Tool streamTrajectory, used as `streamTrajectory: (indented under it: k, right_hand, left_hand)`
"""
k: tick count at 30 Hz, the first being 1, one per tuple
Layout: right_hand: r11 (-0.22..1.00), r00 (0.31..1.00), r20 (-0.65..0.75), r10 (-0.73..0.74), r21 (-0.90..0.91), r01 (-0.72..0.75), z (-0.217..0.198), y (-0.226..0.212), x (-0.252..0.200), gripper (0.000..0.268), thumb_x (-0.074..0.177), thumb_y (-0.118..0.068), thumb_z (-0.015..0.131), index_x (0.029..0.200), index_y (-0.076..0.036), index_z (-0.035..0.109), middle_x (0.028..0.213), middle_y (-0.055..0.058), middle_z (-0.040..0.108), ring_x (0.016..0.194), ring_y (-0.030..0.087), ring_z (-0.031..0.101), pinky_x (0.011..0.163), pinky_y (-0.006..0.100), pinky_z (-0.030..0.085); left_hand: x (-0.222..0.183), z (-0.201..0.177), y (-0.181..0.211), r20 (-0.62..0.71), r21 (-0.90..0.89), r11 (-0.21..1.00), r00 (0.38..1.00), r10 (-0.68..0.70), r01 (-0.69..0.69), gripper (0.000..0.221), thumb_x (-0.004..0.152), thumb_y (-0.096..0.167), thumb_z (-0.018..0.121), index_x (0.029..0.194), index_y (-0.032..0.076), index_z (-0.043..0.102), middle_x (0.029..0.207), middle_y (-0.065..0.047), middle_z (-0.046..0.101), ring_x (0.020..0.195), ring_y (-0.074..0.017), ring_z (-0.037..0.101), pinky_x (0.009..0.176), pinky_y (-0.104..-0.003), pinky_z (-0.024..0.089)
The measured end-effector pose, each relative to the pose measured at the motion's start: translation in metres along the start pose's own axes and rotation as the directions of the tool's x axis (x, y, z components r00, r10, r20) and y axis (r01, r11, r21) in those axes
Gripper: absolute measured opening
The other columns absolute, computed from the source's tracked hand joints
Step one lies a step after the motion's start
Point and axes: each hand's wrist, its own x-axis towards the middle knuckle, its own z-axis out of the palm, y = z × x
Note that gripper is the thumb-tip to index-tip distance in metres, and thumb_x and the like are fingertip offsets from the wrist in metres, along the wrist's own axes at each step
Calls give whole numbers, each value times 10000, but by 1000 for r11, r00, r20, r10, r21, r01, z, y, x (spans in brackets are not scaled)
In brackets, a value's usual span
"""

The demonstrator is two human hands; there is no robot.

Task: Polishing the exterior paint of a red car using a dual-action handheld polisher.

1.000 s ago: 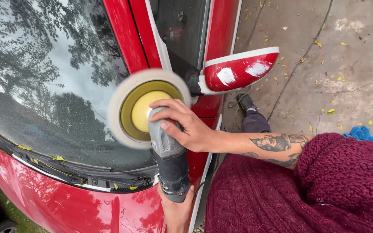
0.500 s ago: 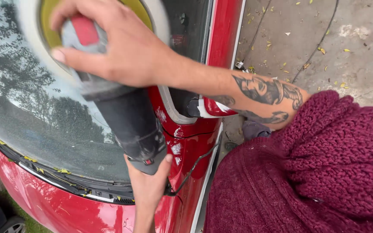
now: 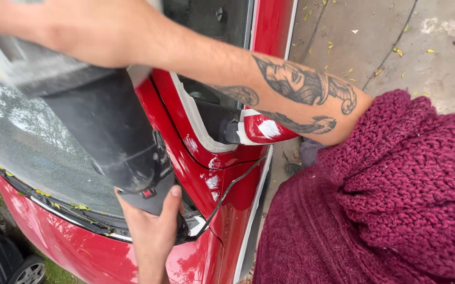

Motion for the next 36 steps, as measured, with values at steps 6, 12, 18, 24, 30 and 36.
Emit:
streamTrajectory:
  k: [6,12,18,24,30,36]
  right_hand:
    - [793,882,-125,454,508,-336,-10,-142,-67,353,982,-317,805,1214,-105,644,1207,34,672,1172,170,673,1080,312,524]
    - [726,811,-7,585,449,-521,23,-220,-152,480,902,-365,860,1259,-118,654,1424,97,560,1419,264,551,1243,398,424]
    - [517,682,156,714,539,-665,30,-257,-211,466,880,-350,829,1238,-113,647,1416,108,526,1418,261,531,1225,396,405]
    - [369,625,223,748,644,-670,5,-233,-237,538,921,-317,733,1357,-70,536,1399,117,523,1367,239,542,1202,378,423]
    - [132,660,345,667,818,-560,-29,-175,-213,762,919,-431,685,1487,-46,354,1397,149,520,1360,236,522,1229,400,409]
    - [69,729,323,603,889,-452,-54,-119,-162,779,935,-463,653,1500,-44,319,1403,175,512,1301,242,538,1186,395,425]
  left_hand:
    - [-92,-9,-71,-82,141,990,997,8,4,842,843,84,787,1482,-42,254,1224,-187,592,1059,-197,627,881,-335,541]
    - [-182,-3,-151,-154,213,969,984,-93,125,1022,763,124,824,1541,-49,185,1314,-238,588,1182,-268,609,999,-375,472]
    - [-240,32,-170,-297,397,886,947,-124,241,1097,689,210,863,1520,-49,195,1243,-327,615,1107,-393,681,926,-453,517]
    - [-249,92,-144,-449,408,853,885,-125,327,1074,677,236,863,1531,32,245,1085,-366,679,1000,-520,689,791,-544,555]
    - [-216,143,-90,-676,521,657,734,-73,545,1048,648,291,889,1500,89,314,913,-324,712,800,-527,693,678,-571,563]
    - [-160,148,-38,-692,606,631,712,118,484,1030,696,299,895,1498,48,299,962,-290,724,779,-471,719,658,-523,574]
